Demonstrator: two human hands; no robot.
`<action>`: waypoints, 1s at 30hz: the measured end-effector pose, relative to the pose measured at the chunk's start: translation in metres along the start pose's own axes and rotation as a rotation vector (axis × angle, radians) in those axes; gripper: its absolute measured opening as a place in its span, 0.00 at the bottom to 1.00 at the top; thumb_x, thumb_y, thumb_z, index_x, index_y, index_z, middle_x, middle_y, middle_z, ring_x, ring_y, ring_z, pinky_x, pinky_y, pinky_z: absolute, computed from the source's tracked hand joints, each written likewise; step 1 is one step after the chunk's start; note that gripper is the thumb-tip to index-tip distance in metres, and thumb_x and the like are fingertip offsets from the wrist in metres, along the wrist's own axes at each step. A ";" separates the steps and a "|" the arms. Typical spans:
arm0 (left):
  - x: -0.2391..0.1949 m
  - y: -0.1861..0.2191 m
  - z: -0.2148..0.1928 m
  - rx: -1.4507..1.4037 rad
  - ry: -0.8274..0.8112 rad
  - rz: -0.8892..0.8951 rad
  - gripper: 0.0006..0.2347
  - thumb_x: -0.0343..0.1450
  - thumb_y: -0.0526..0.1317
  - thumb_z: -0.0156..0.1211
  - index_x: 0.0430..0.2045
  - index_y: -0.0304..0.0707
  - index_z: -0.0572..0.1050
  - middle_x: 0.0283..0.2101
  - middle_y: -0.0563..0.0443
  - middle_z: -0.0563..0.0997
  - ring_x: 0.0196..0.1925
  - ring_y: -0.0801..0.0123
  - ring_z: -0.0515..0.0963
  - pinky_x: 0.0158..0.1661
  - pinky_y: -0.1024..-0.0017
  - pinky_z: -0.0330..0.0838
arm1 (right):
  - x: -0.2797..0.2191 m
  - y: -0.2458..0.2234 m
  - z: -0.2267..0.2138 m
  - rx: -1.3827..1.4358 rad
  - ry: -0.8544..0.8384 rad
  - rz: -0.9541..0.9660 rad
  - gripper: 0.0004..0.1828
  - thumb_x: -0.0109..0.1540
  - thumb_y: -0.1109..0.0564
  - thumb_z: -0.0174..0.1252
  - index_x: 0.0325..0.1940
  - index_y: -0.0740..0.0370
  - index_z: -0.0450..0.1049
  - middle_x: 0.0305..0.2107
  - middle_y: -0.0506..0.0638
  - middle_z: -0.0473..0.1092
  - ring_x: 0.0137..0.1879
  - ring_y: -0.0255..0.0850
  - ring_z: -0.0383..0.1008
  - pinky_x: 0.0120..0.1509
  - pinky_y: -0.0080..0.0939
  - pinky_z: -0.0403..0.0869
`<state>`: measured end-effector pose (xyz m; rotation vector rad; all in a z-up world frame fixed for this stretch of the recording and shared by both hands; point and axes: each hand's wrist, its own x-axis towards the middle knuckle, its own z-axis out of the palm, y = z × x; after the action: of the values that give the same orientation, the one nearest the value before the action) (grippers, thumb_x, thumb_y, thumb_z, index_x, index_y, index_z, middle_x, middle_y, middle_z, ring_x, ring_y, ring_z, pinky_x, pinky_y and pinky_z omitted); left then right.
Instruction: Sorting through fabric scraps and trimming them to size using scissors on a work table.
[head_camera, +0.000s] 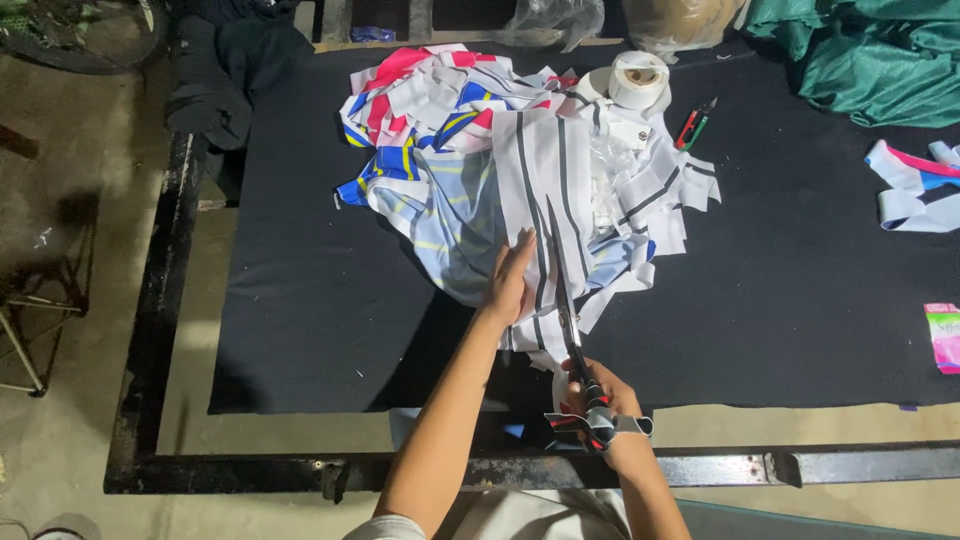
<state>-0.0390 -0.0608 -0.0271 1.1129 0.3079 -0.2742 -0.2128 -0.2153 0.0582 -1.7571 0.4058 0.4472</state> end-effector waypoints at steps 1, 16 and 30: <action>0.001 -0.002 -0.001 0.001 -0.001 -0.001 0.30 0.70 0.57 0.52 0.66 0.45 0.66 0.74 0.53 0.63 0.79 0.70 0.54 0.75 0.66 0.32 | -0.001 -0.003 0.001 0.001 0.001 0.001 0.31 0.54 0.32 0.57 0.51 0.55 0.79 0.22 0.48 0.72 0.23 0.33 0.68 0.22 0.34 0.67; 0.009 -0.006 -0.001 -0.128 0.039 0.008 0.29 0.69 0.50 0.59 0.64 0.36 0.67 0.70 0.47 0.69 0.76 0.66 0.63 0.73 0.67 0.50 | 0.029 0.129 -0.075 0.897 -1.031 -0.370 0.08 0.69 0.54 0.59 0.48 0.59 0.70 0.54 0.60 0.64 0.50 0.47 0.70 0.55 0.48 0.74; -0.031 0.067 0.019 0.237 0.221 -0.318 0.50 0.56 0.65 0.59 0.73 0.42 0.49 0.78 0.48 0.50 0.77 0.58 0.55 0.71 0.57 0.55 | -0.029 -0.065 -0.115 -0.323 0.142 -0.019 0.34 0.51 0.39 0.60 0.52 0.66 0.80 0.32 0.54 0.82 0.37 0.39 0.79 0.37 0.43 0.79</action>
<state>-0.0411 -0.0483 0.0486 1.3309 0.6645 -0.4795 -0.1965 -0.3123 0.1515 -2.1129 0.4347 0.3909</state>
